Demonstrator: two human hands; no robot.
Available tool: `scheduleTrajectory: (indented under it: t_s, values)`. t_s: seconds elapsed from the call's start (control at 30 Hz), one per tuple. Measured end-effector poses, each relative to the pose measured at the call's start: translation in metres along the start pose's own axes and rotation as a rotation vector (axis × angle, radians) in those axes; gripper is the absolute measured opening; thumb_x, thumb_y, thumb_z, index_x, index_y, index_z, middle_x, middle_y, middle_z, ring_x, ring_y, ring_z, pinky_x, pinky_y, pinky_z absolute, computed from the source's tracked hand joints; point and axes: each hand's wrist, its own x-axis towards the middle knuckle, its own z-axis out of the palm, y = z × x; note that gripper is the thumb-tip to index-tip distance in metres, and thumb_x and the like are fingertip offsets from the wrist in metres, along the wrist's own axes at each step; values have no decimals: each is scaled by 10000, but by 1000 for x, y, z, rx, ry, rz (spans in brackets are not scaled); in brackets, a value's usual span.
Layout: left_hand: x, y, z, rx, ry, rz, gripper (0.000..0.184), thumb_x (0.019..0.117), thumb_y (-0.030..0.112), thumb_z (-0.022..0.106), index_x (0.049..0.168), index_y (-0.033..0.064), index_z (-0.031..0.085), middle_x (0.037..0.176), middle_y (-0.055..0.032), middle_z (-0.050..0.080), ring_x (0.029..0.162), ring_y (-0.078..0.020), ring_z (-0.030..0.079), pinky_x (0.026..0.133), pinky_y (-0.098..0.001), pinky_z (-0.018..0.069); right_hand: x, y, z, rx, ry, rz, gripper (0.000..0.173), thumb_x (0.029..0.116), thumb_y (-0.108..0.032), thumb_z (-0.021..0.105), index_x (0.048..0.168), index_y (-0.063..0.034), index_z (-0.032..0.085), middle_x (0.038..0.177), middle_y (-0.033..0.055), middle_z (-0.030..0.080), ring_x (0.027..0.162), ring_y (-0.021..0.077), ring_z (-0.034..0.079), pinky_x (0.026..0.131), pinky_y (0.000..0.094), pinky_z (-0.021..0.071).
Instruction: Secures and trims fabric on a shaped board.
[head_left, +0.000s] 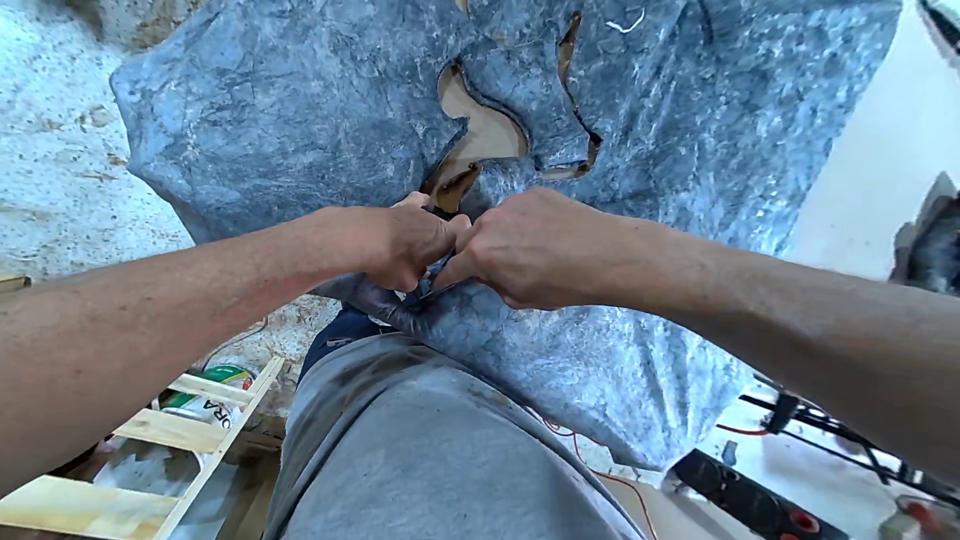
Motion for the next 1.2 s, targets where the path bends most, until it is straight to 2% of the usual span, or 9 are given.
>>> scheduleTrajectory:
  t_s: [0.17,0.33,0.4,0.5,0.73,0.87,0.97,1.1,1.2]
  values:
    - [-5,-5,13,23,154,21,356,762,131,782,1093,115,651,939,-46,691,980,-228,661,1138,-503,341,3,5,1,14,43,-27,319,920,-155,663,1206,-285,717,812,24,661,737,252,656,579,464,494]
    - [-20,-5,21,-106,348,-43,485,946,189,699,1375,80,499,950,-45,703,1034,-215,680,1224,-476,283,-22,26,-11,144,130,-2,247,906,-173,708,1137,-257,727,786,-32,676,712,185,660,612,469,532]
    - [-38,3,36,-160,647,-91,471,961,99,623,1417,68,512,1026,-84,710,1084,-282,664,1130,-474,427,-55,46,-17,213,273,1,259,920,-212,673,1168,-258,732,841,-70,701,732,106,664,643,406,563]
    - [-59,57,78,-119,1044,-326,287,989,175,530,1182,56,706,1117,-135,712,1100,-343,645,908,-528,522,-110,70,-4,382,524,120,320,946,-310,620,1253,-271,703,990,-115,728,798,-35,663,692,216,594]
    - [-22,115,138,-19,779,-666,525,1045,469,325,1326,202,679,1466,-17,578,1446,-255,425,1167,-590,249,-111,41,101,1132,865,337,404,916,-355,720,1274,-171,697,978,18,741,670,126,678,558,273,598]
    - [-21,112,125,-99,719,-681,466,1005,459,375,1218,236,725,1482,-18,561,1486,-275,366,1138,-612,254,-90,24,127,1257,861,330,409,928,-386,718,1300,-219,692,970,14,743,670,125,684,576,262,603]
    - [-47,128,149,-230,1023,-633,333,1022,370,469,1170,210,721,1332,-50,641,1343,-266,518,1074,-526,420,-91,19,135,1289,798,388,445,928,-434,699,1326,-236,682,973,13,748,649,122,668,548,254,578]
    - [-58,118,204,-1410,982,-852,312,1036,256,477,1064,68,725,934,-9,711,840,-96,671,745,-290,567,-107,22,139,1077,727,454,382,942,-505,655,1243,-277,714,965,-81,745,714,36,674,591,223,576]
    - [-30,60,202,-2255,724,-486,271,1054,249,440,1105,106,664,957,-40,736,848,-148,709,750,-339,604,-107,22,123,800,655,347,333,980,-366,632,1260,-212,723,1004,-49,719,776,12,636,625,222,547]
